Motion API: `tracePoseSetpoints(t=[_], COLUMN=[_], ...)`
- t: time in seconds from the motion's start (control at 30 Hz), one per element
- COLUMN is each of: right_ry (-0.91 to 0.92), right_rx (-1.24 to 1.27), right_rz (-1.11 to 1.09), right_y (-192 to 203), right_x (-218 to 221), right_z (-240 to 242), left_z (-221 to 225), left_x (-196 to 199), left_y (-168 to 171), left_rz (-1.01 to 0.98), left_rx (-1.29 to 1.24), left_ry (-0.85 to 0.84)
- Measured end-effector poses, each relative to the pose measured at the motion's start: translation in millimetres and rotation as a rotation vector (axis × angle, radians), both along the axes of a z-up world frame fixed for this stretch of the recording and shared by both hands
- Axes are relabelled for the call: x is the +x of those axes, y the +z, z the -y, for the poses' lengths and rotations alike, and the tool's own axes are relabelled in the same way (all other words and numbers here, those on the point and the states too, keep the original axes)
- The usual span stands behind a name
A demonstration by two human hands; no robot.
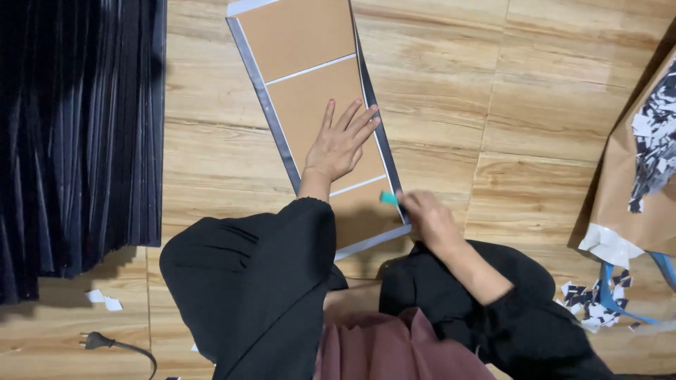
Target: Assembling cardboard folders by folding sheets and using a hand tool to press down the edges.
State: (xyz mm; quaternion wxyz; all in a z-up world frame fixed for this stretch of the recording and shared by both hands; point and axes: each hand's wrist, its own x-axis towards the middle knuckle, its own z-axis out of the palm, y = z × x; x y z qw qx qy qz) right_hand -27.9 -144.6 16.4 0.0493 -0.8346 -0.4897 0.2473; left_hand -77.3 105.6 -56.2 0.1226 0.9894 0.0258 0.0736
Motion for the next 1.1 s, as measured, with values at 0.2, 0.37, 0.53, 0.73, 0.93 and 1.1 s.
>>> tracePoseSetpoints(t=[0.2,0.37,0.53,0.73,0.93,1.1], right_ry=[-0.037,-0.395,-0.283,-0.243,-0.034,-0.261], right_rx=[0.052,0.293,0.594,0.510,0.479,0.617], right_rz=[-0.173,-0.065,0.196,0.257,0.165,0.013], right_y=[14.1,-2.5,-35.3,-51.6,-36.1,-24.8], right_x=[10.0,78.8,128.6,112.4,96.4,143.0], right_z=[-6.3,-88.1,-172.4,-199.8,-179.7,-214.8], left_z=[-0.1,0.6,-0.6,-4.4,1.1,-2.7], left_x=[0.1,-0.8,-0.2,3.7,0.1,1.9], left_y=[-8.8,-11.4,-9.2,-14.2,-12.6,-10.3], left_rz=[-0.005,-0.009,0.044,0.060,0.089,0.095], left_rx=[0.014,0.001,-0.028,-0.039,0.026,0.008], left_ry=[0.007,0.007,0.003,-0.008,0.012,0.013])
